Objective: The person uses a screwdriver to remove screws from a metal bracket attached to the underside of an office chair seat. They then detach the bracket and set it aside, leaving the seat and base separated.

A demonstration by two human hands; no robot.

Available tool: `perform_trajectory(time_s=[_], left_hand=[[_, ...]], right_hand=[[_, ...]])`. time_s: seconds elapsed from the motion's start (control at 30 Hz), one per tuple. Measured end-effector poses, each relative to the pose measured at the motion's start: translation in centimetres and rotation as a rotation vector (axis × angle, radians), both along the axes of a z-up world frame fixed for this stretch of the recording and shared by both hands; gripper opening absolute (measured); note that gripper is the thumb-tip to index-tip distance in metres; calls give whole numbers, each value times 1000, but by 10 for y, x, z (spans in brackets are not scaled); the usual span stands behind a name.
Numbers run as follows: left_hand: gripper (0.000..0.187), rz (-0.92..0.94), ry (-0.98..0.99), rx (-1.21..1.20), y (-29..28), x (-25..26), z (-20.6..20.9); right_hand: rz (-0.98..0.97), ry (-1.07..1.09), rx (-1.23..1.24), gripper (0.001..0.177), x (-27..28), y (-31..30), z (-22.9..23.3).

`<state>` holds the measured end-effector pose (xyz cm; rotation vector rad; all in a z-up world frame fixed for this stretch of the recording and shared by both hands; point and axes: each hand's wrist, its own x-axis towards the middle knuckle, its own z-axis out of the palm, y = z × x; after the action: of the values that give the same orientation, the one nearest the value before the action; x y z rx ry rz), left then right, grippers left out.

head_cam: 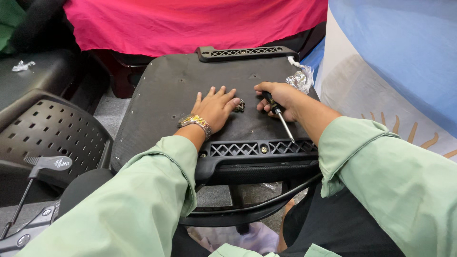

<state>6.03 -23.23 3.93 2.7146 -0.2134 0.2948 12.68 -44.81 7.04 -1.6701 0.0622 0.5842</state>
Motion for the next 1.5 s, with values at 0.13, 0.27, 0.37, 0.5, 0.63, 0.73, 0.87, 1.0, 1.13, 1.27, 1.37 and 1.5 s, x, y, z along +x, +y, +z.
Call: perform_trajectory(time_s=[0.13, 0.27, 0.37, 0.5, 0.63, 0.73, 0.87, 1.0, 1.13, 1.27, 1.37, 1.5], left_hand=[[60, -142, 12, -112, -14, 11, -5], [49, -253, -171, -676, -8, 24, -7], [41, -131, -156, -848, 15, 19, -3], [43, -72, -47, -530, 29, -20, 1], [45, -94, -44, -459, 35, -69, 11], [42, -118, 102, -500, 40, -96, 23], [32, -226, 239, -297, 50, -111, 39], [29, -273, 176, -349, 55, -127, 36], [25, -187, 4, -358, 66, -137, 26], [25, -155, 289, -634, 72, -139, 26], [24, -188, 340, -638, 72, -141, 25], [20, -258, 393, -686, 74, -142, 27]], right_hand=[[24, -86, -28, 34, -10, 4, 6], [22, -115, -6, 41, -15, 2, 9], [38, -99, -23, 41, -15, 3, 9], [24, -85, -22, 37, -12, 4, 8], [-39, -46, 94, 33, -9, 2, 3], [-25, -45, 112, 30, -15, 1, 6], [40, -207, 99, 31, -33, 3, 9], [18, -339, -15, 46, -52, 8, 19], [228, -913, -43, 44, -69, 25, 44], [372, -984, 40, 45, -93, 52, 72], [404, -1076, 74, 44, -114, 67, 88], [411, -1436, 66, 43, -139, 82, 100]])
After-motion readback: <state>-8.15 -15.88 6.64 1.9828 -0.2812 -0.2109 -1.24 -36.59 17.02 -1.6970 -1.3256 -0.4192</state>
